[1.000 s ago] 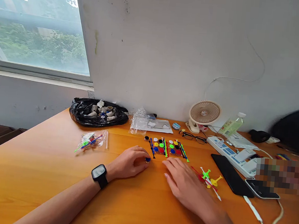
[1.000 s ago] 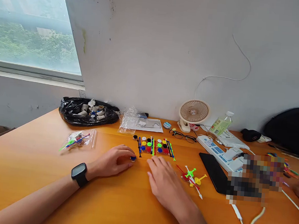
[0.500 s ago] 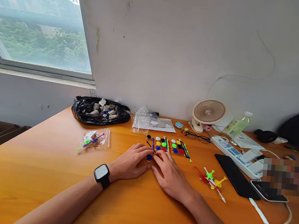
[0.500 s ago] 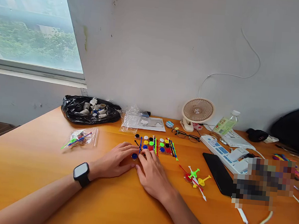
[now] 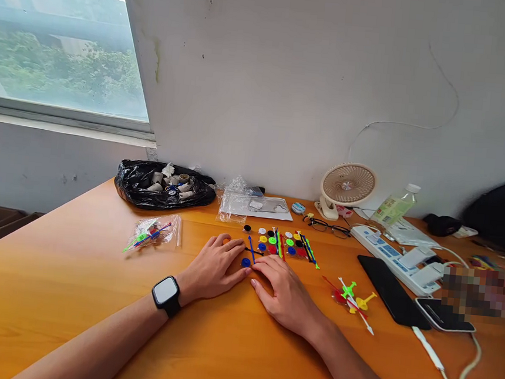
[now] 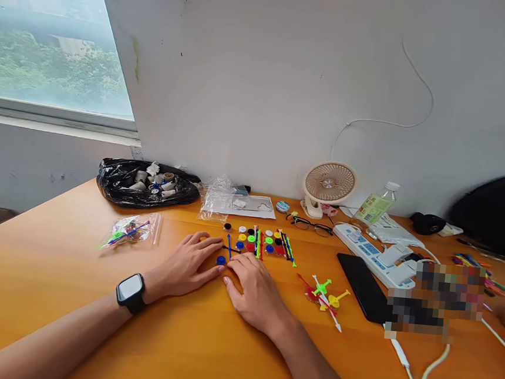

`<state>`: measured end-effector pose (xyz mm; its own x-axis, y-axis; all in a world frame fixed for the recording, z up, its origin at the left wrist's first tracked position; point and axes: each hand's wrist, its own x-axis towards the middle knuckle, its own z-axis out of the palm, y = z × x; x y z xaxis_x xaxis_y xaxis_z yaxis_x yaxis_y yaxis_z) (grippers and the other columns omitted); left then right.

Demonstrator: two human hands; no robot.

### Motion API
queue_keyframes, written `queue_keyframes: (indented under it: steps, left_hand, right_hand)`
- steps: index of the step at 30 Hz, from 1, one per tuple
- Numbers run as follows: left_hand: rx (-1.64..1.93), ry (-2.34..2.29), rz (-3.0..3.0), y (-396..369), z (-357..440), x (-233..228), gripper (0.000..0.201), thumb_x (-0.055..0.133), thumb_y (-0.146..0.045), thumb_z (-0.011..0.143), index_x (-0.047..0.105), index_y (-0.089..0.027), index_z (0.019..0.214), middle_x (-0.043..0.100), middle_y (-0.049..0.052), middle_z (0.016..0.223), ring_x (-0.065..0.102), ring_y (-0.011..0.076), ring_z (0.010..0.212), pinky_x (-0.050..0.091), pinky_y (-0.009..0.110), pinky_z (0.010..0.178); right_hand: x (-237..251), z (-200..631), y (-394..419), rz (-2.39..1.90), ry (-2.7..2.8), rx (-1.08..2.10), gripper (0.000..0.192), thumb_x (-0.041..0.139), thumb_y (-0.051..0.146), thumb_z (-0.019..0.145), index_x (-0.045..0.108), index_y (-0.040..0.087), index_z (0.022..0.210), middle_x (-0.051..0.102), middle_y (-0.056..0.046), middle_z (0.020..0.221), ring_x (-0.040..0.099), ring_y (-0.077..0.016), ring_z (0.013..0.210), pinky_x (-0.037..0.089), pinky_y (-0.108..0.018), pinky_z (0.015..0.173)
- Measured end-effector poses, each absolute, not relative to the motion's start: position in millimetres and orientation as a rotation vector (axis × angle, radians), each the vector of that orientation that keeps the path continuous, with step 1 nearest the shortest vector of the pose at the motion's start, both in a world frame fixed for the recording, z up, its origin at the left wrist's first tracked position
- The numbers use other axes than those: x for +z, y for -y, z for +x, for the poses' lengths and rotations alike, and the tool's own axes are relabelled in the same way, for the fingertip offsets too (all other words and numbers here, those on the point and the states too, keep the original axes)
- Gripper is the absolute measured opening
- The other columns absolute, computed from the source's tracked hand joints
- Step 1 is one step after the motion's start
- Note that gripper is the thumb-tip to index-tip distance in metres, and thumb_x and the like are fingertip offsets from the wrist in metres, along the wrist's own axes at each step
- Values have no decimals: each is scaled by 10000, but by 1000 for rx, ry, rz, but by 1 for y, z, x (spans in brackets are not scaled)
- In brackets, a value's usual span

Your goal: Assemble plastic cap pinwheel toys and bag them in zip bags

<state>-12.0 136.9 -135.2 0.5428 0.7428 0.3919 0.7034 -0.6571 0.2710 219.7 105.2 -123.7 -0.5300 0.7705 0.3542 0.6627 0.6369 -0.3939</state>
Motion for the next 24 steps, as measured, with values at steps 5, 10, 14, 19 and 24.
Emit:
queue_keyframes:
  steps: [5,10,14,19,24]
  left_hand:
    - [749,-1399,2657,-138,-13,-141,597,458,-632,1041,577,-216,1453,607,134,1468,498,376,1320,433,574,1104]
    - [807,-1419,2618,-138,-13,-143,602,483,-611,1041,507,-232,1508,562,142,1487,458,371,1362,421,572,1129]
    - [820,-1305,2624,-138,-12,-138,389,539,-512,1045,606,-273,1345,618,91,1369,519,317,1255,463,509,1088]
    - [828,-1309,2631,-139,-12,-137,324,539,-489,1051,620,-273,1279,654,74,1310,540,306,1198,460,502,1055]
    - [858,-1454,2615,-139,-12,-136,307,532,-515,1047,637,-252,1168,679,91,1164,567,306,1092,469,488,973]
  right_hand:
    - [-119,217,-105,-1158,2315,299,82,602,167,995,655,216,955,699,-64,1027,624,-244,1029,532,-413,952]
    - [-121,217,-105,-1174,2320,284,144,584,161,1002,668,224,1099,683,-70,1079,621,-252,1060,529,-430,976]
    - [-127,220,-106,-1209,2361,224,370,603,189,998,615,244,1364,649,-97,1249,591,-282,1196,502,-479,1071]
    - [-127,221,-107,-1237,2371,224,300,549,183,1025,666,236,1296,666,-89,1195,604,-271,1158,522,-458,1048]
    - [-126,221,-106,-1268,2354,202,335,597,237,1006,653,235,1336,659,-105,1206,611,-292,1152,529,-484,1042]
